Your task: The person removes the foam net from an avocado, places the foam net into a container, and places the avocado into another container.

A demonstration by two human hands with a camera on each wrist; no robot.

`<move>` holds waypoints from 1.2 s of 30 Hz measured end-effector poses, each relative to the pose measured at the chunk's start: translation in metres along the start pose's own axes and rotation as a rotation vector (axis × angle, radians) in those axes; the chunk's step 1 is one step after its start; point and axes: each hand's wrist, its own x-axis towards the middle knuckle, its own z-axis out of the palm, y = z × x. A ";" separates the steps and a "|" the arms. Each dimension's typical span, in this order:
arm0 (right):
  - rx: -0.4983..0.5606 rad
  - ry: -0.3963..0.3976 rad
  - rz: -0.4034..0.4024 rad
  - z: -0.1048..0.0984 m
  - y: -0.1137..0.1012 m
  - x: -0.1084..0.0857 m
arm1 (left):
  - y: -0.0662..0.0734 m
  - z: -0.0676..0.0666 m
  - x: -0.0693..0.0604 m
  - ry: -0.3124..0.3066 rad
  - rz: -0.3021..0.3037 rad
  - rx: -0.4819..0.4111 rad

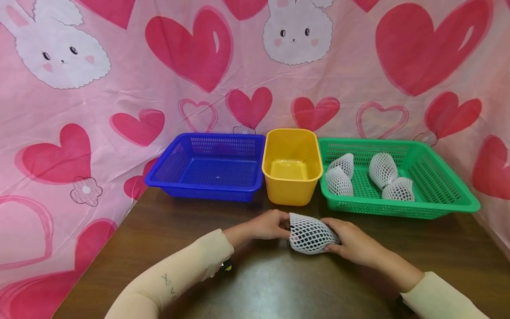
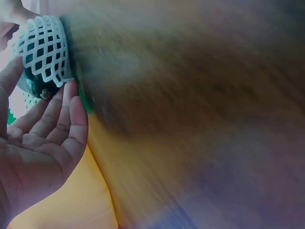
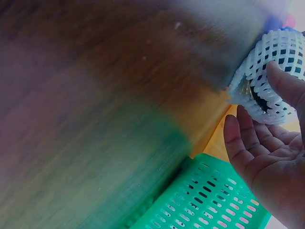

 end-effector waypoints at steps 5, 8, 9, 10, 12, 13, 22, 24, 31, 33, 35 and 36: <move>0.002 0.002 -0.002 0.001 -0.001 0.000 | 0.004 0.003 0.003 0.005 -0.018 0.065; 0.002 0.003 -0.006 0.001 -0.003 0.001 | 0.006 0.005 0.003 0.014 -0.028 0.115; 0.001 0.002 -0.008 0.001 -0.003 0.001 | 0.007 0.005 0.003 0.016 -0.028 0.130; 0.000 0.001 -0.010 0.001 -0.003 0.001 | 0.007 0.006 0.003 0.018 -0.029 0.141; -0.001 -0.001 -0.012 0.001 -0.003 0.001 | 0.008 0.007 0.004 0.018 -0.023 0.159; 0.000 -0.002 -0.013 0.001 -0.003 0.001 | 0.008 0.007 0.004 0.015 -0.025 0.167; -0.011 -0.023 -0.030 0.000 -0.004 0.001 | 0.013 0.007 0.005 0.013 -0.057 0.253; -0.021 -0.017 -0.044 0.000 -0.004 0.002 | 0.013 0.007 0.005 0.015 -0.056 0.266; -0.068 0.026 -0.086 -0.001 -0.004 0.001 | 0.010 0.005 0.000 0.008 -0.014 0.257; -0.075 0.026 -0.086 -0.002 -0.005 0.001 | 0.009 0.003 -0.002 0.007 -0.004 0.254; -0.079 0.027 -0.084 -0.002 -0.004 0.001 | 0.008 0.002 -0.003 0.008 -0.001 0.240; -0.079 0.026 -0.086 -0.002 -0.004 0.001 | 0.007 0.001 -0.004 0.010 0.001 0.235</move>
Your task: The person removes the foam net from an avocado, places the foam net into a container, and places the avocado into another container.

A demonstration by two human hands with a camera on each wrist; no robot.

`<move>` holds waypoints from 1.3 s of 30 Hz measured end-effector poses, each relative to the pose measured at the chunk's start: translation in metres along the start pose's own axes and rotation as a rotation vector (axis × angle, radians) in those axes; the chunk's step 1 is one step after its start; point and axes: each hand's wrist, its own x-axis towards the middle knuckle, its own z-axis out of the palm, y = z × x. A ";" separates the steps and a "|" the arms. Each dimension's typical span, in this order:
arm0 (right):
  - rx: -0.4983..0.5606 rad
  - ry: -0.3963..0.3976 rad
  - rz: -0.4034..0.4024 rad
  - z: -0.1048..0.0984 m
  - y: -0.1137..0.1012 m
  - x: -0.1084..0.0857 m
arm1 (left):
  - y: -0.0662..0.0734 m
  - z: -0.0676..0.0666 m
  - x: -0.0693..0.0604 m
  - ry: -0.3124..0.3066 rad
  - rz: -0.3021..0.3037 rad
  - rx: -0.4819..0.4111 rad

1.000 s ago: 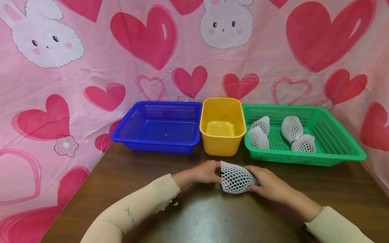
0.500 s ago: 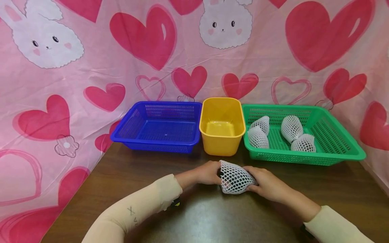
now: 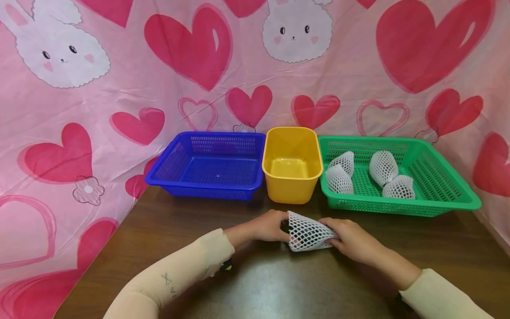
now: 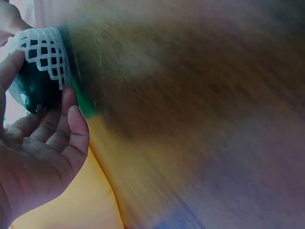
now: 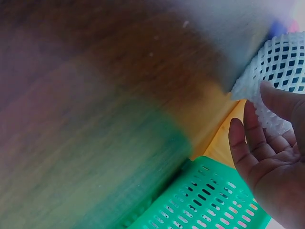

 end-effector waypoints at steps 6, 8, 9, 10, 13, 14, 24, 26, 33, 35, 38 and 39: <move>-0.003 0.004 -0.001 -0.001 0.002 -0.002 | -0.004 -0.005 -0.005 -0.002 0.009 -0.023; -0.007 0.008 0.002 -0.002 0.003 -0.003 | -0.005 -0.006 -0.007 -0.001 0.002 -0.033; -0.010 0.012 -0.002 -0.002 0.003 -0.003 | -0.006 -0.007 -0.008 0.000 -0.004 -0.040; -0.015 0.017 -0.007 -0.003 0.003 -0.004 | -0.006 -0.007 -0.009 0.001 -0.013 -0.048; -0.021 0.025 -0.032 -0.003 0.005 -0.004 | -0.006 -0.009 -0.011 -0.003 -0.035 -0.065; -0.023 0.026 -0.040 -0.004 0.005 -0.005 | -0.006 -0.009 -0.012 -0.006 -0.041 -0.067; 0.047 -0.051 0.043 -0.010 -0.004 -0.001 | -0.005 -0.009 -0.014 -0.019 -0.052 -0.074; 0.067 -0.064 0.053 -0.011 -0.008 0.002 | -0.005 -0.009 -0.014 -0.019 -0.056 -0.075; 0.068 -0.101 0.061 -0.005 -0.018 0.013 | -0.005 -0.009 -0.014 -0.005 -0.049 -0.061; 0.059 -0.102 0.060 -0.002 -0.020 0.015 | -0.004 -0.009 -0.015 0.001 -0.046 -0.055; 0.047 -0.096 0.064 0.000 -0.022 0.017 | -0.003 -0.008 -0.015 0.002 -0.051 -0.051; 0.043 -0.094 0.066 0.000 -0.022 0.018 | -0.003 -0.008 -0.015 0.002 -0.055 -0.049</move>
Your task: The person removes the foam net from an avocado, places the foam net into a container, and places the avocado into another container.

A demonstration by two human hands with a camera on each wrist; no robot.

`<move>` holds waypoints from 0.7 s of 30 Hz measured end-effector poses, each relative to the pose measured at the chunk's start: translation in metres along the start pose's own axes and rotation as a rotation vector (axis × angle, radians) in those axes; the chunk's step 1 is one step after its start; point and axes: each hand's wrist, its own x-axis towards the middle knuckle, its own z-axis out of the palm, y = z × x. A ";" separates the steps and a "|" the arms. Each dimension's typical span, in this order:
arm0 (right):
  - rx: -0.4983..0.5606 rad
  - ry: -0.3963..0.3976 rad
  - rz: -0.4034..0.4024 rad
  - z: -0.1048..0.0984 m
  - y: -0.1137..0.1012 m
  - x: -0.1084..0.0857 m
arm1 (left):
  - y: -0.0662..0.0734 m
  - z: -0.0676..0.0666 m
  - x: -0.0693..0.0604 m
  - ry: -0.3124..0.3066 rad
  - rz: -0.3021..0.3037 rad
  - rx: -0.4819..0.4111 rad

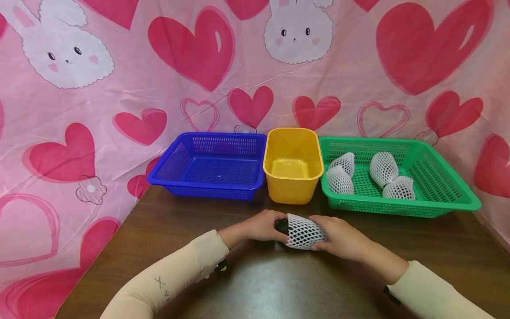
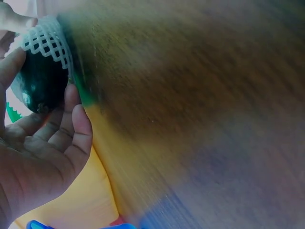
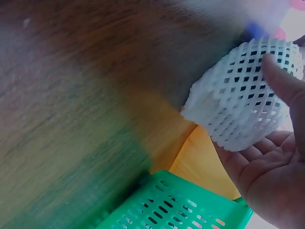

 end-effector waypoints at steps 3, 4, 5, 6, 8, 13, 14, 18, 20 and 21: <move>-0.002 -0.002 0.003 0.000 0.000 0.002 | 0.000 0.001 0.000 -0.006 -0.012 0.009; 0.002 -0.004 0.001 -0.001 0.000 0.002 | 0.000 0.001 0.000 -0.008 -0.015 0.010; 0.004 -0.005 -0.002 -0.001 0.000 0.002 | 0.000 0.001 0.000 -0.010 -0.017 0.010; 0.003 -0.004 -0.009 -0.001 0.001 0.002 | 0.000 0.001 0.000 -0.012 -0.018 0.010; 0.002 0.001 -0.028 -0.002 0.002 0.002 | 0.000 0.001 0.000 -0.012 -0.020 0.004; -0.022 0.039 -0.064 -0.001 0.003 0.001 | 0.000 0.000 -0.001 -0.006 -0.011 0.005; -0.026 0.045 -0.069 -0.001 0.004 0.001 | 0.000 0.000 -0.002 -0.003 -0.009 0.010; -0.030 0.057 -0.077 -0.001 0.005 0.001 | -0.002 -0.001 -0.003 0.002 0.005 0.021; -0.029 0.057 -0.073 -0.001 0.005 0.000 | -0.003 -0.002 -0.003 0.002 0.007 0.015; -0.028 0.056 -0.072 -0.001 0.005 0.000 | -0.003 -0.002 -0.003 0.001 0.008 0.010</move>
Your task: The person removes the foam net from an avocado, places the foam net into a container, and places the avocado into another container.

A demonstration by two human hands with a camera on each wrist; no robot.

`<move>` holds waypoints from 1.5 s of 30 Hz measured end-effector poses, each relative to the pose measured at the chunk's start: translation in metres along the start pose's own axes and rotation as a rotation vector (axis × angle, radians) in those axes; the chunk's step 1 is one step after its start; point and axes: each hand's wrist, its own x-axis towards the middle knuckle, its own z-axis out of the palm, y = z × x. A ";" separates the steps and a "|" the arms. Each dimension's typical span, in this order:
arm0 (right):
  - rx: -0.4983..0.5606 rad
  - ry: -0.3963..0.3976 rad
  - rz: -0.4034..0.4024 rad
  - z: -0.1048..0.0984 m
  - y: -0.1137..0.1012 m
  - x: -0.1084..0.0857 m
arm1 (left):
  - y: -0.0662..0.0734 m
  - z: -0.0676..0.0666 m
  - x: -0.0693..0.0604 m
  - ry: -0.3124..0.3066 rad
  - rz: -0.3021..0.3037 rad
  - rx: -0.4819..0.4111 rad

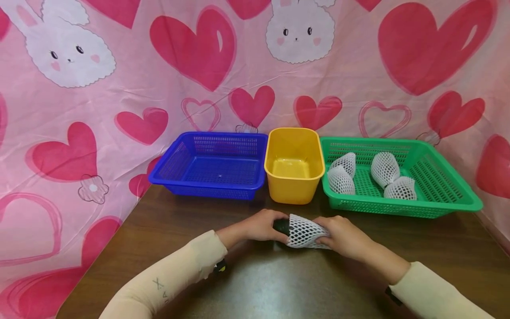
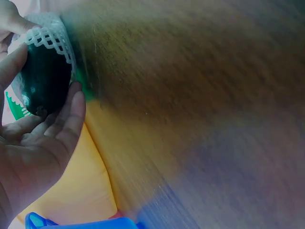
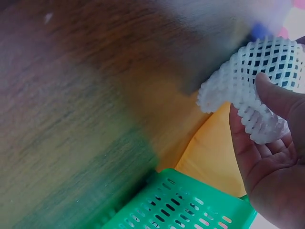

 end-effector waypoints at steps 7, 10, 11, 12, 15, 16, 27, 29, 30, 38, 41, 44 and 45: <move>0.006 0.008 -0.013 -0.001 0.001 -0.001 | 0.000 -0.003 -0.003 0.001 -0.010 -0.018; -0.005 0.023 -0.024 -0.002 0.001 -0.002 | 0.000 -0.003 -0.006 0.017 -0.020 -0.030; -0.009 0.029 -0.026 -0.002 0.001 -0.002 | 0.001 -0.004 -0.007 0.028 -0.025 -0.033; -0.009 0.035 -0.027 -0.003 0.001 -0.003 | 0.001 -0.004 -0.009 0.038 -0.031 -0.038; -0.007 0.046 -0.028 -0.005 0.001 -0.005 | 0.001 -0.005 -0.013 0.070 -0.045 -0.043; -0.002 0.048 -0.028 -0.007 0.001 -0.005 | 0.001 -0.006 -0.014 0.079 -0.048 -0.044; -0.017 0.080 -0.011 -0.023 0.006 -0.013 | -0.004 -0.013 -0.022 0.129 -0.056 -0.023; -0.034 0.092 0.003 -0.028 0.006 -0.015 | -0.004 -0.014 -0.023 0.133 -0.058 -0.022; -0.042 0.098 0.006 -0.031 0.006 -0.017 | -0.004 -0.015 -0.023 0.134 -0.061 -0.022; -0.091 0.141 0.023 -0.054 0.004 -0.023 | -0.006 -0.017 -0.026 0.133 -0.076 -0.035; -0.078 0.150 0.028 -0.061 0.000 -0.023 | -0.006 -0.017 -0.027 0.132 -0.080 -0.038; -0.046 0.164 0.033 -0.069 -0.004 -0.023 | -0.006 -0.017 -0.028 0.132 -0.080 -0.042; -0.038 0.174 0.034 -0.072 -0.005 -0.023 | -0.007 -0.017 -0.028 0.132 -0.080 -0.044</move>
